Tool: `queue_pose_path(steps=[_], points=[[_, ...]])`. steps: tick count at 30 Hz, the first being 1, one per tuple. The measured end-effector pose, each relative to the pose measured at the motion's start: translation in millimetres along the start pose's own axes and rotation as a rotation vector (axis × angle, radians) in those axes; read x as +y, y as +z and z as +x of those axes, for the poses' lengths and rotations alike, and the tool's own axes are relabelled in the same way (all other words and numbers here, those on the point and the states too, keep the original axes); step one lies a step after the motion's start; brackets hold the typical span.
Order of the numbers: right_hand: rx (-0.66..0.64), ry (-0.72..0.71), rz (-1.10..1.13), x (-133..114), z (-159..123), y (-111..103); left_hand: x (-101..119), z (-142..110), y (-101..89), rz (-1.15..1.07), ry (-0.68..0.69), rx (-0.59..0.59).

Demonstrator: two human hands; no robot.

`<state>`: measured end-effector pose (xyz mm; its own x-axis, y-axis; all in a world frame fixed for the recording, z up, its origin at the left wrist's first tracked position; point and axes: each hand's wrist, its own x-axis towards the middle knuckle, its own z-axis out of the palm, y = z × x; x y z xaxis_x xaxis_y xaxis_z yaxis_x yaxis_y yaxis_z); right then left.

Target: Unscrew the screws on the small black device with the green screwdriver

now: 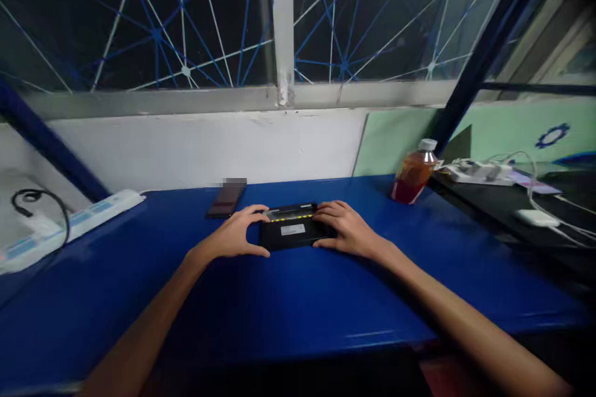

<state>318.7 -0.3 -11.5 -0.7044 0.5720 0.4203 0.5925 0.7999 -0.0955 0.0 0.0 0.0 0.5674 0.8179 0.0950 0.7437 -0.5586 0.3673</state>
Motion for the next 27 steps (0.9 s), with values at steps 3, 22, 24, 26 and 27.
queue_pose_path(steps=[3, 22, 24, 26, 27], points=[[0.0, -0.001, 0.006, -0.4, 0.3, -1.2, -1.6, -0.1, 0.5, -0.008, 0.001, -0.005], [0.025, -0.029, 0.053, 1.1, 1.3, 0.7, -1.8, 1.1, -0.8, -0.072, 0.008, -0.031], [0.029, -0.021, 0.055, 1.3, 1.4, 0.8, -3.5, 1.2, 0.6, -0.07, 0.009, -0.028], [0.025, -0.009, 0.051, 1.8, 1.2, 1.4, -5.4, 1.5, 2.4, -0.059, 0.009, -0.02], [0.018, -0.003, 0.051, 2.3, 1.1, 1.8, -6.2, 1.6, 3.1, -0.054, 0.011, -0.018]])
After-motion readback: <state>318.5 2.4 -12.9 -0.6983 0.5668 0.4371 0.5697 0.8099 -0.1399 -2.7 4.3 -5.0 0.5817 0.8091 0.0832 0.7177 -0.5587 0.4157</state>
